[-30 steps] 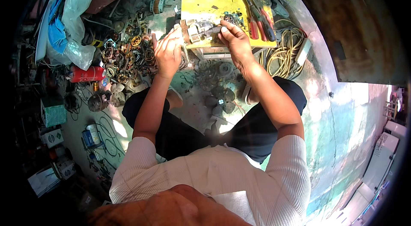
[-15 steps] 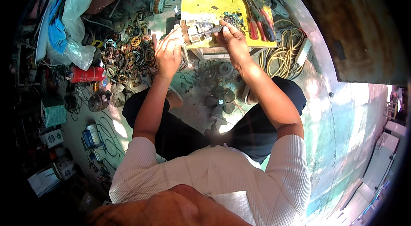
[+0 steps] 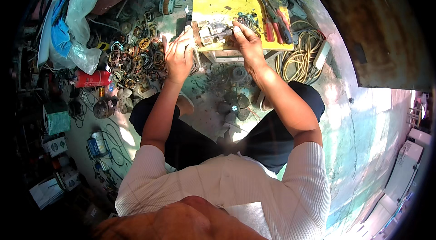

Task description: The person disassembles a mechanical component using a screwdriver and by hand, removing various small metal parts and fasteners and placing them on a yellow board.

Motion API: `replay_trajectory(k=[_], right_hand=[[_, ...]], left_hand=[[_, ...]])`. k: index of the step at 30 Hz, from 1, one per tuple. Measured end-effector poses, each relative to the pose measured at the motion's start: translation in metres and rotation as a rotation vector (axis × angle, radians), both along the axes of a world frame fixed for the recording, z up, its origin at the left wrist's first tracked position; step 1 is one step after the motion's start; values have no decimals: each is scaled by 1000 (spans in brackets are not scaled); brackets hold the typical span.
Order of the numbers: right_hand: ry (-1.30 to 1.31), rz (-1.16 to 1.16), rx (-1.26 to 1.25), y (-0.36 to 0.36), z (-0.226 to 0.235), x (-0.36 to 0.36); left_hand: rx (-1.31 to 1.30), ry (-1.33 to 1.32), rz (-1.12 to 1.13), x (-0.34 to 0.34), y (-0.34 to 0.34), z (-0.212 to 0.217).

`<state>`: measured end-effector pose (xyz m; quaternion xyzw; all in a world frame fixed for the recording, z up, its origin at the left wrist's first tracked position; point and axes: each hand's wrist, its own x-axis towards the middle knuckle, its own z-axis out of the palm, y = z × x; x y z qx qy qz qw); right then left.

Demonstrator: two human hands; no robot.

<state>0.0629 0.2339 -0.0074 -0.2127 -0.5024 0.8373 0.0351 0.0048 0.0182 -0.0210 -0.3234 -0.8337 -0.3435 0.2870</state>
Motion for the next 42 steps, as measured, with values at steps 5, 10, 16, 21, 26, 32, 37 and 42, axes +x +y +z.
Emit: replay_trajectory(k=[5, 10, 16, 21, 26, 32, 37, 42], right_hand=[[52, 5, -28, 8, -15, -3], [35, -5, -25, 2, -8, -1], [-10, 11, 26, 6, -8, -1], [68, 28, -14, 4, -11, 2], [-21, 11, 39, -2, -6, 2], [122, 15, -25, 6, -21, 0], [22, -4, 0, -6, -4, 2], [42, -20, -21, 0, -15, 2]], left_hand=[[-2, 8, -3, 0, 2, 2], [13, -5, 4, 1, 2, 0], [26, 10, -1, 1, 4, 3], [12, 1, 3, 0, 3, 0], [4, 5, 13, -1, 2, -1], [31, -10, 9, 0, 6, 0], [67, -34, -10, 0, 3, 0], [70, -82, -80, -3, 0, 4]])
